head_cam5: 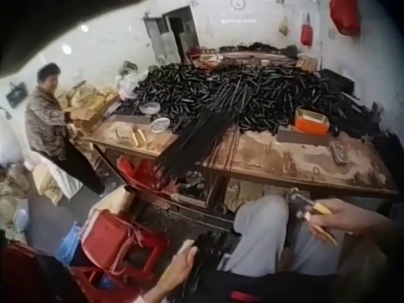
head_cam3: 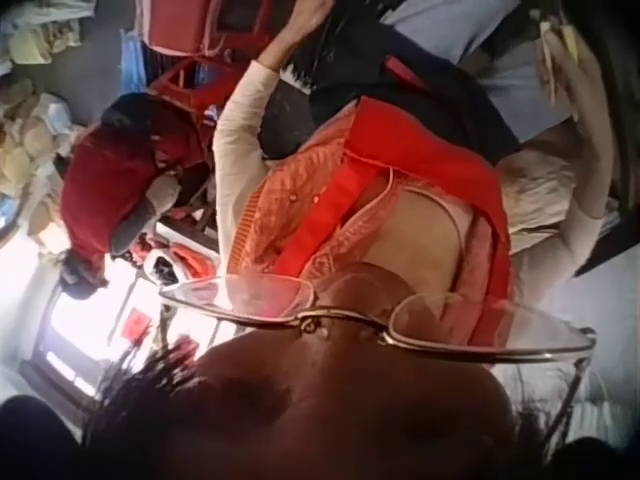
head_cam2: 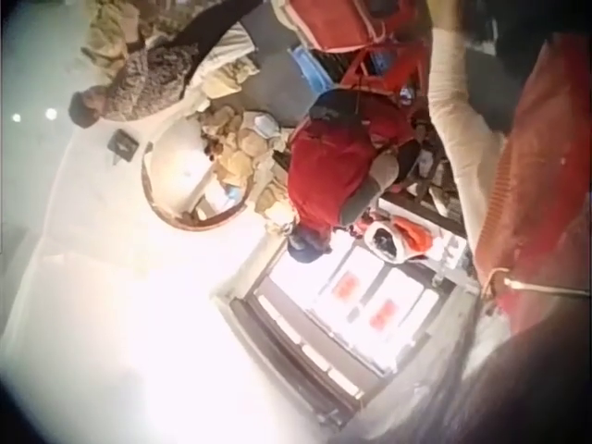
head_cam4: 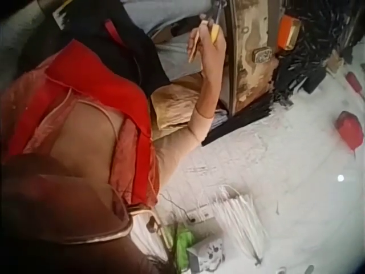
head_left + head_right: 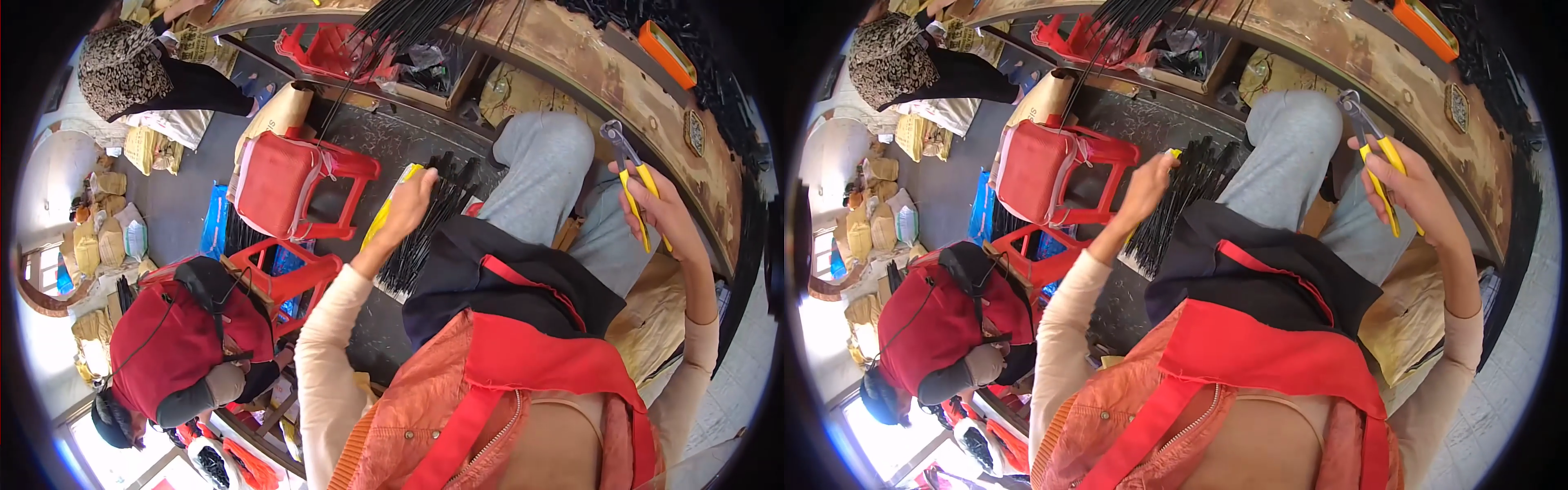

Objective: Assembling and trimming bundles of black plastic strips or components at a factory workbench.

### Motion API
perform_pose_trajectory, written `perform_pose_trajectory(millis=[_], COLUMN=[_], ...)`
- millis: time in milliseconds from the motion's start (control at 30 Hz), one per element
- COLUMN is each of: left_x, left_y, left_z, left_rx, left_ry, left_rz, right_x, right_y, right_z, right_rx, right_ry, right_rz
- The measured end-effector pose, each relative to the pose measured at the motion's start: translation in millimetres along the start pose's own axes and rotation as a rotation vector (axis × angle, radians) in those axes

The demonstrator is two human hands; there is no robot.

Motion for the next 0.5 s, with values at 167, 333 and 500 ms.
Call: perform_pose_trajectory(millis=[167, 333, 500], left_x=[109, 251, 187], left_y=[14, 91, 31], left_z=[-85, -151, -158], left_rx=[-0.034, 1.115, 0.983], left_ry=[-0.464, -0.635, -0.578], left_rz=[-0.267, 0.279, -0.08], right_x=[-15, -53, -67], right_y=[1, 34, 65], right_z=[1, 48, 137], right_rx=[-0.032, -0.19, -0.644], right_ry=[-0.01, -0.101, -0.47], right_rz=[-0.034, -0.096, 0.134])
Point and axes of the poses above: each hand's wrist, its own y-axis away from the middle knuckle, its own z-axis out of the back of the hand, x = y × z, the point moved 9 cm from there along -y, towards the middle knuckle
